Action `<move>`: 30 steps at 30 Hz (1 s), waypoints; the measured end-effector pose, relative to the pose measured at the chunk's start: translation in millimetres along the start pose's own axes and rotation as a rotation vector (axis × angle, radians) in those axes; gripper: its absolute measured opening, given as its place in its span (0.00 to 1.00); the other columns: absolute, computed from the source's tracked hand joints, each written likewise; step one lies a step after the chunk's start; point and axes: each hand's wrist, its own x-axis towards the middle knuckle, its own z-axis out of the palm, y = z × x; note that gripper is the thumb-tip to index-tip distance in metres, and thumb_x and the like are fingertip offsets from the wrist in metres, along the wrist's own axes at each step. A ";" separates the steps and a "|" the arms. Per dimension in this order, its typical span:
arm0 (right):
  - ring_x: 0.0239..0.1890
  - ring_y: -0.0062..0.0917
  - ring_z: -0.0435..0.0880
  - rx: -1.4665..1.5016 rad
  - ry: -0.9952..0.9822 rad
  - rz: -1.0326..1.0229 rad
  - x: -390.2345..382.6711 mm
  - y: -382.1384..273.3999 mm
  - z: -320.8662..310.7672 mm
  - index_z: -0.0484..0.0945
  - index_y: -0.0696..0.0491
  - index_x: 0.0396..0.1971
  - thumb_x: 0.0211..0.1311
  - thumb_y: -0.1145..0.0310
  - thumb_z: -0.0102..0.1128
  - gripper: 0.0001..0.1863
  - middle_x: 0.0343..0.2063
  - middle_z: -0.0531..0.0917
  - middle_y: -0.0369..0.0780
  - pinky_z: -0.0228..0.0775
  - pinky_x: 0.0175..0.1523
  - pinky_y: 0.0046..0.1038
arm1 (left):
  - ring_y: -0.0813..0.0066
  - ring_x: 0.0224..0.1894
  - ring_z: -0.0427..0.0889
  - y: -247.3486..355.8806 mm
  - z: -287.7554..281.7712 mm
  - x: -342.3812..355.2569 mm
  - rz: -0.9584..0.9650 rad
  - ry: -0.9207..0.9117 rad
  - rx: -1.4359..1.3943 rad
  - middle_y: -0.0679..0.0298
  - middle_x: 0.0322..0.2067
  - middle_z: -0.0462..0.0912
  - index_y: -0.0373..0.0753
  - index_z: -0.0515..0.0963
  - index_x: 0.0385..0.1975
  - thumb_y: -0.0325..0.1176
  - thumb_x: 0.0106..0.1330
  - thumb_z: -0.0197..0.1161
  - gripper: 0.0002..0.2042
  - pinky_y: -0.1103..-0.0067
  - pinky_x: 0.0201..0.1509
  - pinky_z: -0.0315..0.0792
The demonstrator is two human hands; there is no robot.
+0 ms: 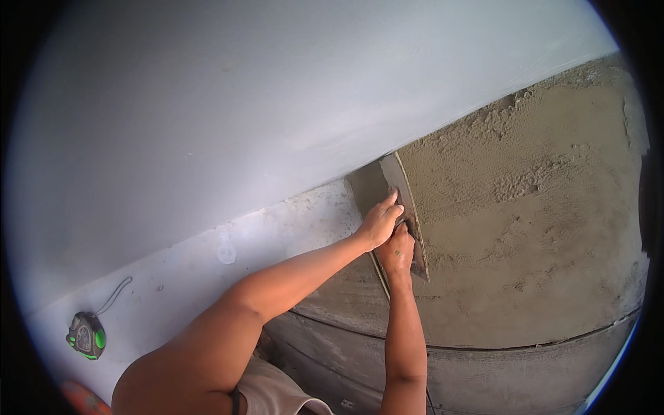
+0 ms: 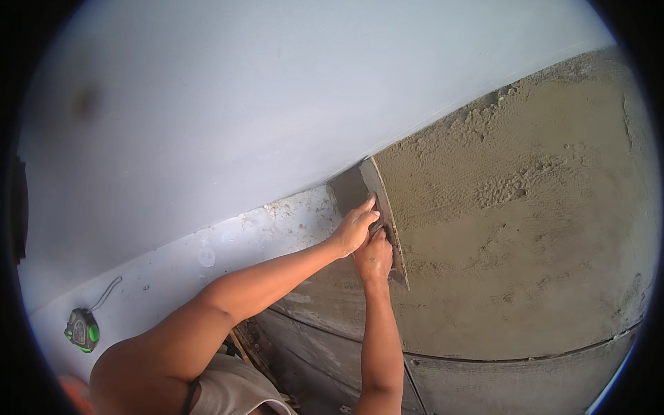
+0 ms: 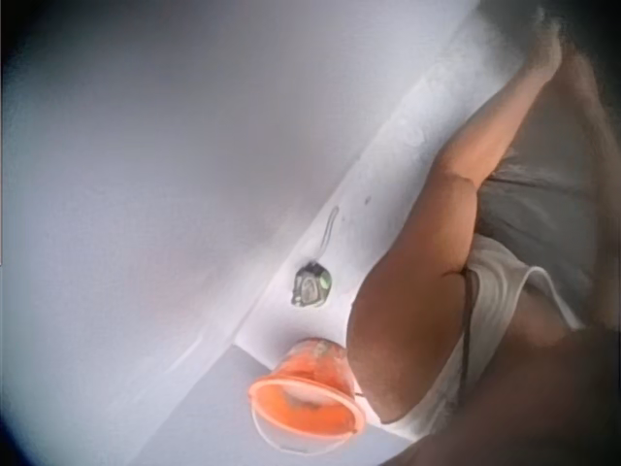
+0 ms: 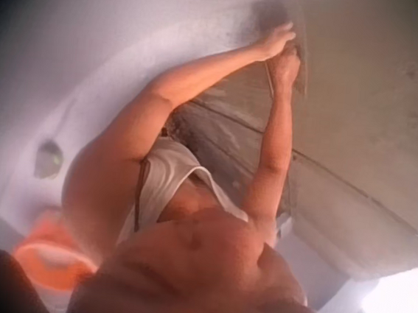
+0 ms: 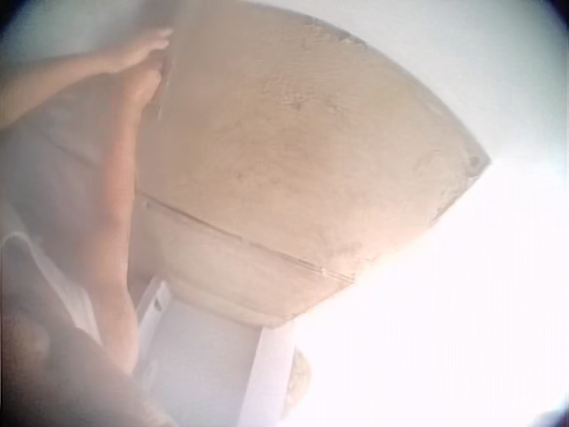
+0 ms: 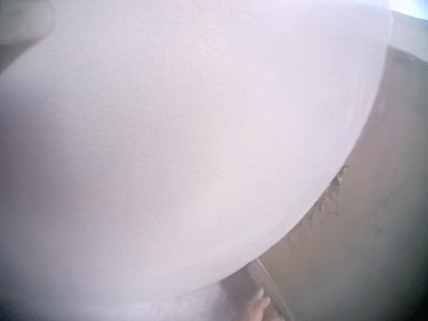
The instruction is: The person applies and smooths wet plaster onto a curved wall using a trowel and a hawk. They repeatedly scoop plaster from a bucket, spread it across the surface, and level it with the trowel. The person also pours water from a small cup onto the wall and spreads it with the trowel.
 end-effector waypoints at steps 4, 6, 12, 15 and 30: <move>0.43 0.56 0.85 0.068 0.060 -0.002 15.5 -2.5 -61.5 0.77 0.65 0.37 0.61 0.67 0.64 0.15 0.35 0.85 0.59 0.77 0.45 0.49 | 0.52 0.77 0.54 49.2 37.2 8.3 0.117 0.004 0.194 0.39 0.74 0.53 0.24 0.50 0.73 0.41 0.75 0.46 0.33 0.71 0.79 0.49; 0.43 0.54 0.85 -0.020 0.093 -0.051 22.9 -3.8 -92.4 0.79 0.62 0.41 0.61 0.67 0.64 0.14 0.36 0.86 0.56 0.78 0.46 0.45 | 0.48 0.76 0.55 71.1 59.3 12.9 0.180 0.026 0.238 0.37 0.73 0.54 0.24 0.51 0.73 0.42 0.75 0.45 0.33 0.69 0.78 0.52; 0.43 0.53 0.85 -0.176 0.084 -0.180 43.3 -7.1 -181.0 0.78 0.62 0.40 0.58 0.68 0.66 0.15 0.36 0.86 0.56 0.78 0.46 0.44 | 0.40 0.75 0.53 130.4 116.8 32.0 0.231 0.064 0.313 0.30 0.72 0.50 0.19 0.49 0.71 0.42 0.75 0.43 0.34 0.65 0.79 0.50; 0.44 0.52 0.85 -0.230 0.102 -0.163 49.3 -13.0 -213.8 0.79 0.61 0.41 0.59 0.67 0.65 0.15 0.36 0.86 0.54 0.78 0.46 0.44 | 0.39 0.75 0.52 156.0 130.0 37.6 0.248 0.005 0.361 0.30 0.72 0.49 0.18 0.49 0.71 0.42 0.75 0.42 0.34 0.64 0.79 0.50; 0.34 0.25 0.83 0.868 0.735 -0.044 51.0 -48.5 -277.1 0.80 0.61 0.47 0.67 0.59 0.64 0.19 0.37 0.86 0.41 0.77 0.40 0.35 | 0.42 0.73 0.60 291.8 179.9 41.9 0.849 -0.172 0.519 0.30 0.67 0.62 0.17 0.66 0.63 0.40 0.74 0.43 0.29 0.63 0.77 0.56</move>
